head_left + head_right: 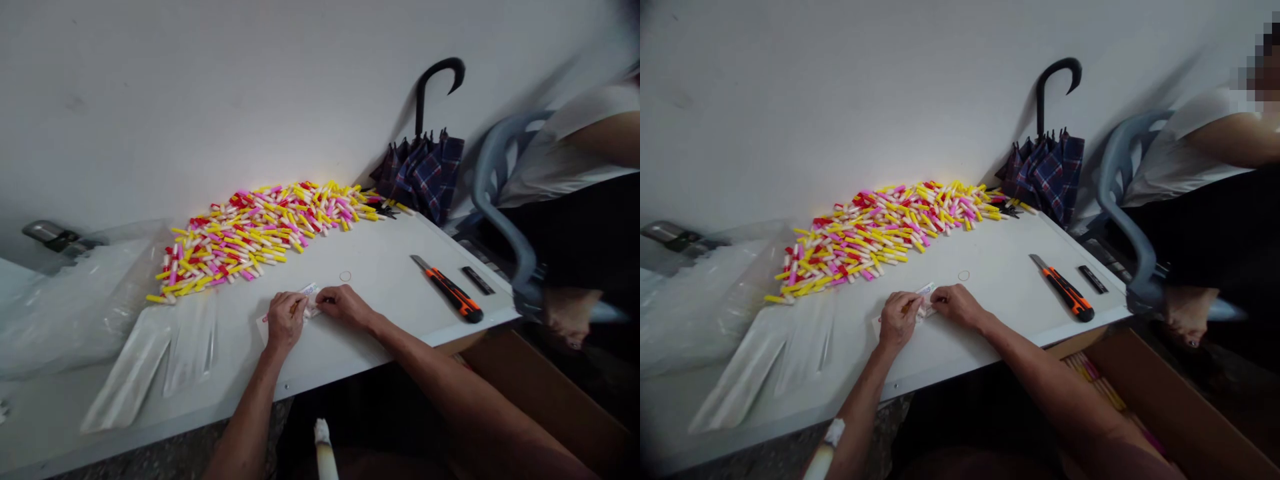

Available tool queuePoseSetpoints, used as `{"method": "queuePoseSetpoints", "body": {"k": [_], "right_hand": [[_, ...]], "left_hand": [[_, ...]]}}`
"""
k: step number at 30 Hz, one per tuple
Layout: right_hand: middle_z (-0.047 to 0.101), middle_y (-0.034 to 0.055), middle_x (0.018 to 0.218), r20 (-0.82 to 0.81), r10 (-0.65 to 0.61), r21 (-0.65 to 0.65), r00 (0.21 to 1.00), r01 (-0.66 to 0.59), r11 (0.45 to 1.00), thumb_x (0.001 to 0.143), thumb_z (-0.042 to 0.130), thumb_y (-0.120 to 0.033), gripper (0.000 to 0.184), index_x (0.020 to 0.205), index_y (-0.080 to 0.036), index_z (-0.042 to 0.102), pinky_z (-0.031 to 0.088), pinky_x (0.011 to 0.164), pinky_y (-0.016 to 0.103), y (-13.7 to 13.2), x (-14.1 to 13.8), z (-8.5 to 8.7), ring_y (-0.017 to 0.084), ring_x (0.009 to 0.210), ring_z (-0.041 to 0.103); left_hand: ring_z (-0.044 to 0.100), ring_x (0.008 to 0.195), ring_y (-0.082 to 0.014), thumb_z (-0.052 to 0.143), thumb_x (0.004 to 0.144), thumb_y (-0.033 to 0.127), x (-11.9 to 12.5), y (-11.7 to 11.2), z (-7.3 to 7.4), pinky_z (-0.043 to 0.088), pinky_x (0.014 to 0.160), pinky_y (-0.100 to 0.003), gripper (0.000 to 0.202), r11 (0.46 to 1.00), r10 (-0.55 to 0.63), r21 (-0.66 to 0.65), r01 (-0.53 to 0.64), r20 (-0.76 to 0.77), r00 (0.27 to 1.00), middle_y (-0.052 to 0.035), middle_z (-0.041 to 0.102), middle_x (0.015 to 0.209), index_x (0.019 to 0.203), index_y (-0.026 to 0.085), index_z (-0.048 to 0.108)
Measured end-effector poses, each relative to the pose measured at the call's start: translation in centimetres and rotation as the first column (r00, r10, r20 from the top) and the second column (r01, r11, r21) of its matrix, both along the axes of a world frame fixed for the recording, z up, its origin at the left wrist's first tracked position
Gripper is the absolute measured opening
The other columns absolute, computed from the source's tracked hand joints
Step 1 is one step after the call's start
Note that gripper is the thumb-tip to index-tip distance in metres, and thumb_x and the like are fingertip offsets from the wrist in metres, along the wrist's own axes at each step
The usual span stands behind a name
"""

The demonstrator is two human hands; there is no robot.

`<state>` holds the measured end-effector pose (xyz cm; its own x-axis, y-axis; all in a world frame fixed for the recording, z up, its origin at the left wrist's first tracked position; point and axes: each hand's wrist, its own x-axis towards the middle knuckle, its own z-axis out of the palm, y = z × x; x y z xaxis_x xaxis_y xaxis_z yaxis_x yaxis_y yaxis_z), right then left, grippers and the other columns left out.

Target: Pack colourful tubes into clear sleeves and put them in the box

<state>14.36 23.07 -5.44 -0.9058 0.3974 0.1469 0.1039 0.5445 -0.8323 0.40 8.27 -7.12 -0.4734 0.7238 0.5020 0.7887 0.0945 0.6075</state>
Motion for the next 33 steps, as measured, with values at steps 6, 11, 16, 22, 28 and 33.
{"method": "queuePoseSetpoints", "body": {"k": [6, 11, 16, 22, 28, 33], "right_hand": [[0.071, -0.0003, 0.076, -0.028, -0.093, -0.123, 0.995, 0.088, 0.988, 0.083, 0.065, -0.012, 0.014, 0.091, -0.016, 0.076, 0.041, 0.066, 0.02, -0.2, 0.1, -0.7, 0.011, 0.068, 0.059], [0.068, -0.0013, 0.071, -0.05, -0.091, -0.184, 0.995, 0.08, 0.98, 0.081, 0.067, -0.011, 0.011, 0.088, -0.015, 0.075, 0.04, 0.064, 0.019, 0.1, -0.3, -1.1, 0.011, 0.065, 0.057], [0.068, -0.0026, 0.073, -0.119, 0.031, -0.146, 0.992, -0.049, 0.988, 0.077, 0.061, -0.003, 0.02, 0.086, -0.015, 0.074, 0.041, 0.063, 0.017, 0.4, -0.2, -1.4, 0.009, 0.065, 0.058], [0.073, 0.0001, 0.092, -0.068, 0.153, -0.329, 0.986, -0.167, 0.93, 0.086, 0.065, -0.019, 0.025, 0.111, -0.018, 0.069, 0.043, 0.056, 0.017, 0.3, 0.4, -1.3, 0.008, 0.06, 0.059], [0.066, -0.0027, 0.072, -0.018, 0.168, -0.426, 0.986, -0.159, 0.89, 0.082, 0.065, -0.012, 0.021, 0.103, -0.016, 0.07, 0.044, 0.057, 0.017, 0.8, 0.3, -1.4, 0.009, 0.059, 0.06], [0.064, -0.0054, 0.069, 0.035, 0.285, -0.342, 0.958, -0.257, 0.904, 0.077, 0.066, -0.008, 0.026, 0.101, -0.016, 0.073, 0.043, 0.058, 0.016, 2.1, 0.7, -0.9, 0.008, 0.058, 0.058]], "left_hand": [[0.065, 0.089, -0.0204, 0.06, 0.097, 0.032, -0.2, 0.1, 0.4, 0.049, 0.087, -0.035, 0.017, 1.0, 0.004, -0.029, -0.002, 0.071, 0.997, -0.0039, 0.073, 0.089, 0.089, 0.022, 0.072], [0.066, 0.087, -0.0197, 0.06, 0.095, 0.04, -0.7, 0.0, 0.4, 0.053, 0.084, -0.033, 0.023, 0.998, 0.017, -0.069, -0.007, 0.14, 0.99, -0.0046, 0.072, 0.089, 0.088, 0.021, 0.072], [0.068, 0.083, -0.02, 0.061, 0.093, 0.05, -1.4, -0.2, -0.2, 0.055, 0.08, -0.032, 0.031, 0.996, 0.045, -0.089, -0.025, 0.223, 0.974, -0.0045, 0.073, 0.088, 0.09, 0.021, 0.073], [0.068, 0.082, -0.0216, 0.062, 0.089, 0.058, -1.6, -0.6, -0.6, 0.056, 0.08, -0.034, 0.038, 0.993, 0.048, -0.118, -0.022, 0.226, 0.973, -0.0047, 0.074, 0.088, 0.091, 0.021, 0.073], [0.069, 0.088, -0.0221, 0.063, 0.091, 0.053, -1.1, -0.8, -0.1, 0.057, 0.084, -0.034, 0.033, 0.989, -0.055, -0.125, 0.081, 0.201, 0.978, -0.0049, 0.073, 0.092, 0.09, 0.023, 0.074], [0.069, 0.083, -0.0217, 0.061, 0.092, 0.054, -0.9, -1.1, 0.0, 0.058, 0.081, -0.033, 0.035, 0.985, -0.048, -0.147, 0.085, 0.24, 0.97, -0.0054, 0.072, 0.089, 0.089, 0.022, 0.073]]}}
